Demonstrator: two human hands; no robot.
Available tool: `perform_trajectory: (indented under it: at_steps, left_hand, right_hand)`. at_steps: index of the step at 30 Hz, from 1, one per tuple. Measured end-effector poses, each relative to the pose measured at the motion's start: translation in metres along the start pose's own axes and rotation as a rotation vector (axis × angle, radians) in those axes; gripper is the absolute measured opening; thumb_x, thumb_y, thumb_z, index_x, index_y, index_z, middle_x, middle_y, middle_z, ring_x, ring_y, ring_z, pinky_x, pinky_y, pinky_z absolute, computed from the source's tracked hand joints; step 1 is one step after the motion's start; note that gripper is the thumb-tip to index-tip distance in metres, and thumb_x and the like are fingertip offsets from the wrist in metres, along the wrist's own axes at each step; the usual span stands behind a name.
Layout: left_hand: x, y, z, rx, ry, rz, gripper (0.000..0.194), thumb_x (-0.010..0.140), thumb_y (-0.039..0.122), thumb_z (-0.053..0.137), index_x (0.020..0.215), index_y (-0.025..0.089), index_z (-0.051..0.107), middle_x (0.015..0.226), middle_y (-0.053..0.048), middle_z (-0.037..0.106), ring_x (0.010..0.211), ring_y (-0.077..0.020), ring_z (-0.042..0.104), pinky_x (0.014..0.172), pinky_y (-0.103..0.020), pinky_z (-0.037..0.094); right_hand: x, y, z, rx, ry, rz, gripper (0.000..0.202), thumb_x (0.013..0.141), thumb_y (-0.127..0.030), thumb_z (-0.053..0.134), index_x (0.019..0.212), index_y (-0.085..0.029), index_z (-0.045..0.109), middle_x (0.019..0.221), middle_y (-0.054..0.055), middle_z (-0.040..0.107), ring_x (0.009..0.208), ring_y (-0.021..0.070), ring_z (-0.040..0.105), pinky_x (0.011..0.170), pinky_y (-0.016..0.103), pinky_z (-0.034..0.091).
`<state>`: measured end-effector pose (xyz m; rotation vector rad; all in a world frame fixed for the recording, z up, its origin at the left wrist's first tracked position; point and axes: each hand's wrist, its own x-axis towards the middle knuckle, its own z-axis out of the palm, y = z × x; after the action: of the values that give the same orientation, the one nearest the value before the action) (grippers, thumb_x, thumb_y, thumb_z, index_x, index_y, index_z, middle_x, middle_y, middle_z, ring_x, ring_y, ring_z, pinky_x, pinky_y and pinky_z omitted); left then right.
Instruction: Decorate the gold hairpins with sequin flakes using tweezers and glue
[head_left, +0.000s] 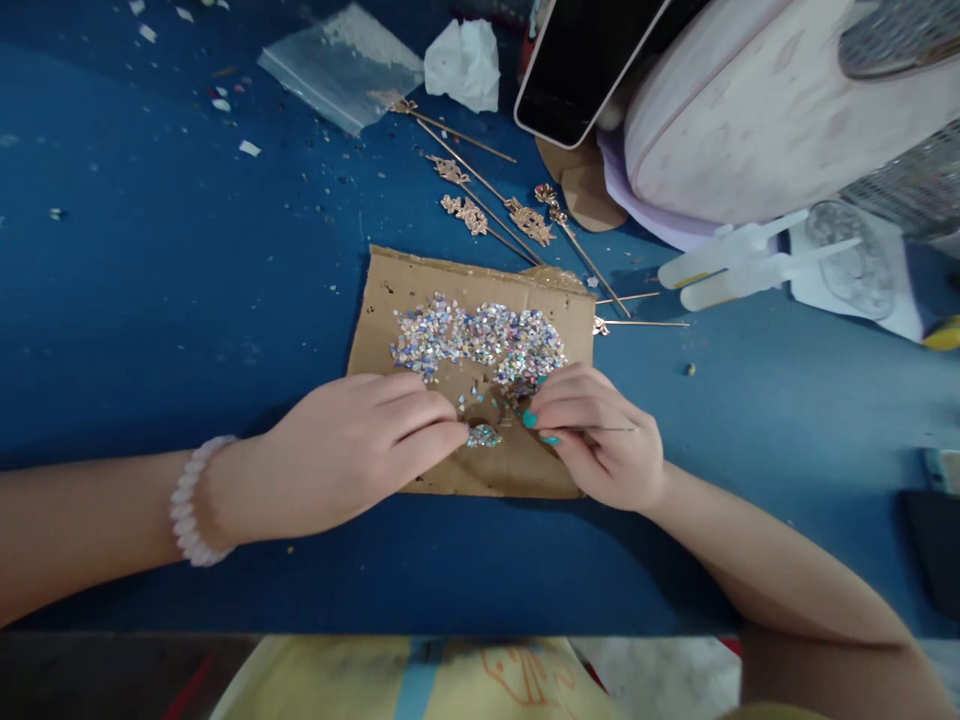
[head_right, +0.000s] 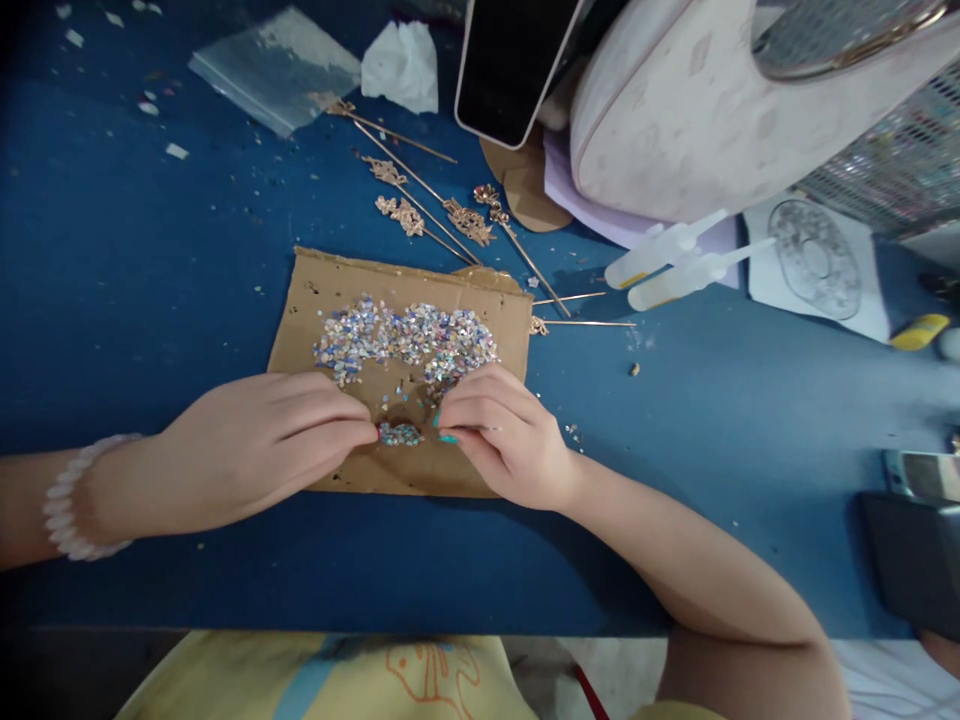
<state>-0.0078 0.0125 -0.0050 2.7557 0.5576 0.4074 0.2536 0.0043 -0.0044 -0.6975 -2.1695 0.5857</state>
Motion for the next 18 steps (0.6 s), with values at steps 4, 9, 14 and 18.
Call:
perform_trajectory:
  at_steps: [4,9,14,18]
  left_hand:
    - [-0.0012,-0.0011,0.0015,0.001,-0.007,0.003,0.026,0.095,0.014,0.042,0.116,0.016,0.057,0.104,-0.009,0.064,0.087,-0.0193,0.055,0.073,-0.033,0.046]
    - [-0.0006,-0.0003,0.0008,-0.008,-0.008,-0.001,0.025,0.094,0.013,0.043,0.114,0.015,0.057,0.103,-0.008,0.064,0.086,-0.0201,0.055,0.071,-0.034,0.046]
    - [0.0005,0.0008,-0.0004,-0.009,-0.001,0.000,0.024,0.095,0.012,0.043,0.114,0.014,0.057,0.102,-0.008,0.064,0.085,-0.0203,0.055,0.071,-0.033,0.045]
    - [0.0006,0.0006,-0.0006,-0.015,-0.004,0.000,0.024,0.095,0.013,0.041,0.113,0.014,0.057,0.102,-0.008,0.064,0.085,-0.0201,0.054,0.071,-0.033,0.044]
  right_hand:
    - [-0.0002,-0.0002,-0.0001,0.008,0.005,-0.002,0.009,0.085,-0.009,0.055,0.091,-0.013,0.061,0.081,0.009,0.066,0.078,0.0173,0.061,0.069,0.038,0.054]
    - [-0.0006,-0.0001,-0.0004,0.003,-0.005,-0.004,0.010,0.085,-0.008,0.056,0.092,-0.014,0.061,0.082,0.008,0.066,0.079,0.0174,0.062,0.069,0.038,0.055]
    - [0.0002,-0.0007,-0.0010,0.023,-0.011,-0.014,0.009,0.083,-0.004,0.058,0.089,-0.009,0.062,0.082,0.011,0.066,0.080,0.0175,0.062,0.071,0.038,0.055]
    - [0.0003,-0.0008,-0.0003,0.027,-0.006,-0.014,0.010,0.082,-0.003,0.058,0.089,-0.009,0.062,0.082,0.011,0.066,0.079,0.0174,0.062,0.071,0.038,0.055]
